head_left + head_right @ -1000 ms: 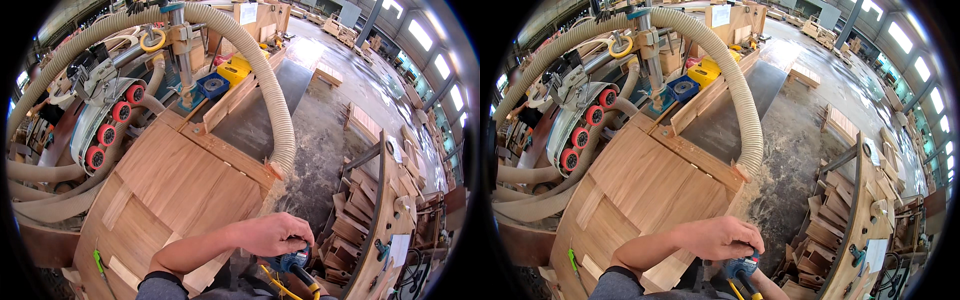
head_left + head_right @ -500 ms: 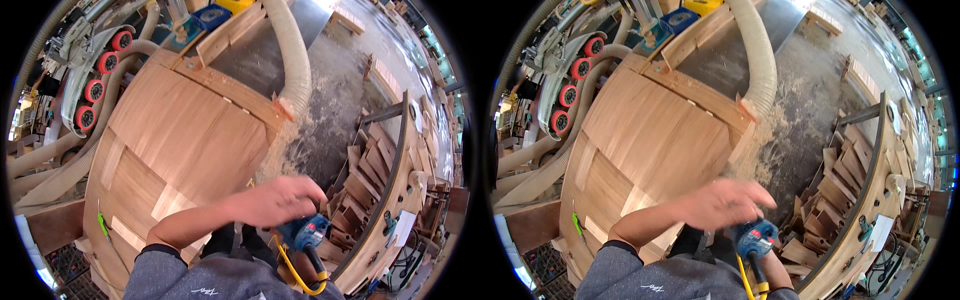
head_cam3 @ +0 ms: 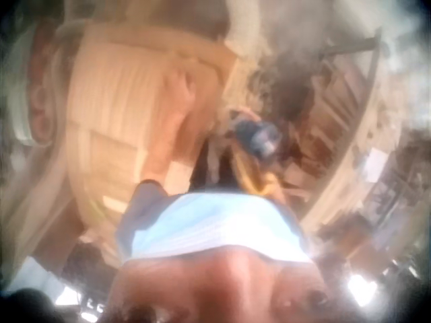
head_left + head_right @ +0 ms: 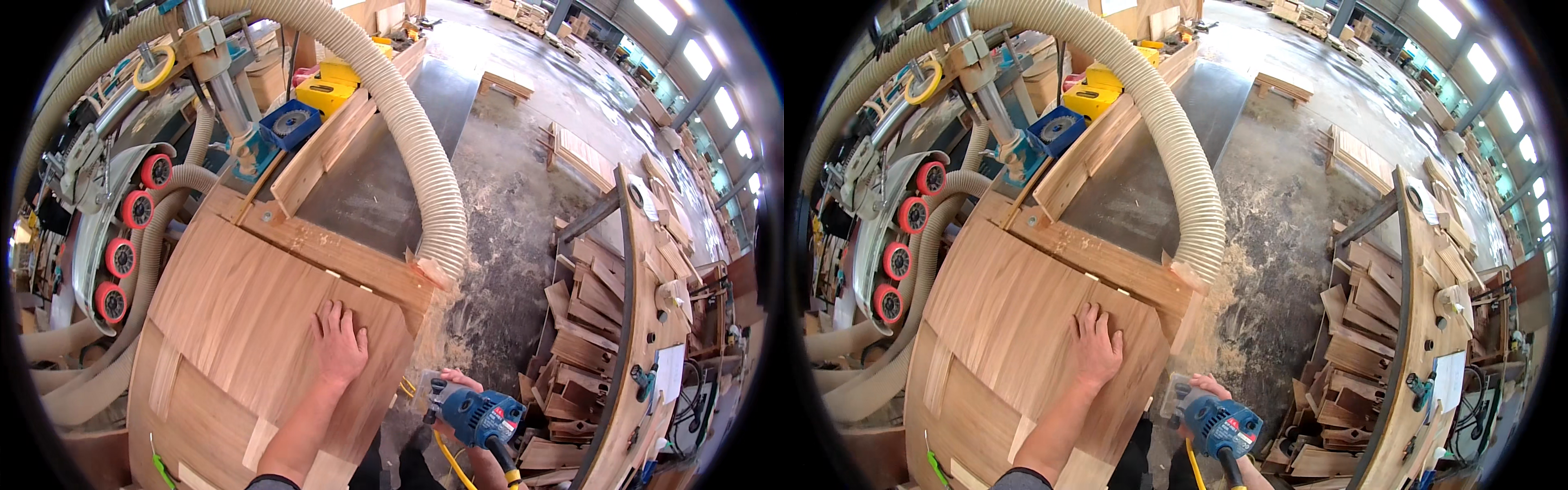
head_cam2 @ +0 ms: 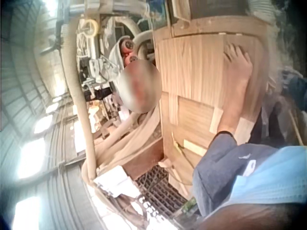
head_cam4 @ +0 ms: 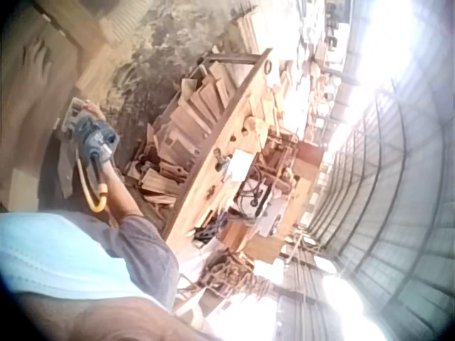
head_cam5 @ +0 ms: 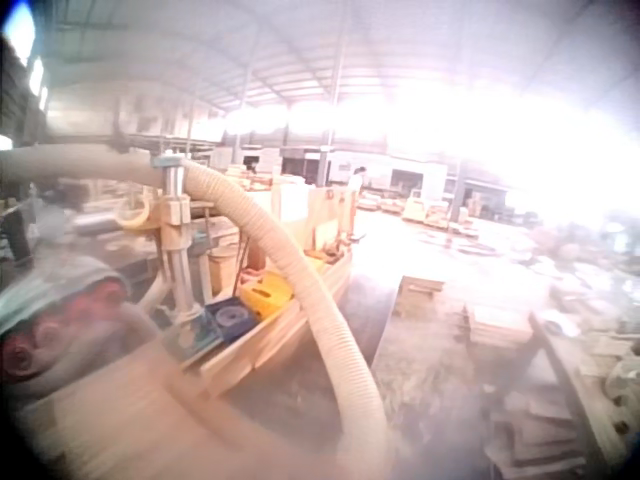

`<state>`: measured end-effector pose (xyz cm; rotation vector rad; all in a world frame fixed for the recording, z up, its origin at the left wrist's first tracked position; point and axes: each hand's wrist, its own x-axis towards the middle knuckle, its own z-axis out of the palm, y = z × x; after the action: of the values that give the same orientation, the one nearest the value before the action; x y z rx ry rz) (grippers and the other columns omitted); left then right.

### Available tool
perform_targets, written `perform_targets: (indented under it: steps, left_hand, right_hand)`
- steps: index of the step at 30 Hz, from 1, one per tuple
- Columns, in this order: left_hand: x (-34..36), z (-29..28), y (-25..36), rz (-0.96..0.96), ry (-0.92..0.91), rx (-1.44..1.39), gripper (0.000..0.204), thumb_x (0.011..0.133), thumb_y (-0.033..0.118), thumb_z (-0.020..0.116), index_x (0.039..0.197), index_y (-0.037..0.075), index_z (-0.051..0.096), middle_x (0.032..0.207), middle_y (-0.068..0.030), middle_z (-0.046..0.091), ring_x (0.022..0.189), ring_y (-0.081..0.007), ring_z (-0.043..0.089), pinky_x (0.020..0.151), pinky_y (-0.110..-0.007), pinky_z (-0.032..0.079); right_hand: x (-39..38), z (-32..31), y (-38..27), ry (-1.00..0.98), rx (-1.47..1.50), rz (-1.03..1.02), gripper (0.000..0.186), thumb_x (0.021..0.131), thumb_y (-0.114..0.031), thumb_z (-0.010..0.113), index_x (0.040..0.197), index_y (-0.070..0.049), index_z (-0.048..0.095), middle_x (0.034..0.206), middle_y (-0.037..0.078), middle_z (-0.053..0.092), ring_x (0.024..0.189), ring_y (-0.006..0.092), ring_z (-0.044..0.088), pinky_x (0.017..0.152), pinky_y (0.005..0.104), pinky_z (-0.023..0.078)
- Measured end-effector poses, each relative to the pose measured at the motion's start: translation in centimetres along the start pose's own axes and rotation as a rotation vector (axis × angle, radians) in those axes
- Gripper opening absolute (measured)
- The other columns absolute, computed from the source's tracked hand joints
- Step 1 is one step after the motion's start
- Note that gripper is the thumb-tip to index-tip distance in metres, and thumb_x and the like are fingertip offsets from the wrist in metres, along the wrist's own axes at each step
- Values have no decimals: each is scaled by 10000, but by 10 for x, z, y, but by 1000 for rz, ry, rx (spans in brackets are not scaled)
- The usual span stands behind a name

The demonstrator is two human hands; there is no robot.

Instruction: The person uses a handheld electric router to smooth the edges of a large, curved wooden panel. They move the panel to a workbench, perform the routing operation, and then carry the panel to a nearby table to place it on top of other similar pieces. The person also handles smaller wooden strips and a piece of paper during the process.

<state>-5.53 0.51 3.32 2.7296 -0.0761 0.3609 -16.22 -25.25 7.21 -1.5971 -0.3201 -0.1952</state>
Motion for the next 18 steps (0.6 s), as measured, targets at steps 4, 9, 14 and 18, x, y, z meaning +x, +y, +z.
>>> perform_targets:
  steps: [4,9,14,18]
  left_hand:
    - [18,11,6,24,7,-6,339,897,199,632,1127,-23,518,1401,-243,443,1396,-430,363,1158,-671,250]
    - [37,23,10,38,77,-33,238,901,151,613,1037,-10,503,1374,-258,462,1376,-443,390,1148,-686,260]
    - [38,31,17,22,46,-98,175,906,135,595,996,7,516,1344,-270,492,1363,-454,418,1152,-678,263]
    - [29,33,3,16,45,-76,161,899,115,612,986,15,521,1345,-258,494,1360,-445,425,1147,-672,275]
  right_hand:
    - [6,9,15,39,-10,23,812,717,-200,898,1370,-87,428,1314,140,541,1307,310,491,1153,507,336]
    - [10,24,34,131,0,0,835,680,-214,917,1358,-70,451,1289,159,575,1245,316,544,1125,505,366]
    - [1,19,63,185,-32,-96,797,703,-218,889,1358,-58,465,1237,156,593,1108,291,581,952,463,483]
    - [11,36,38,166,-178,28,640,829,-159,783,1368,-98,444,1323,133,562,1248,291,536,934,462,546]
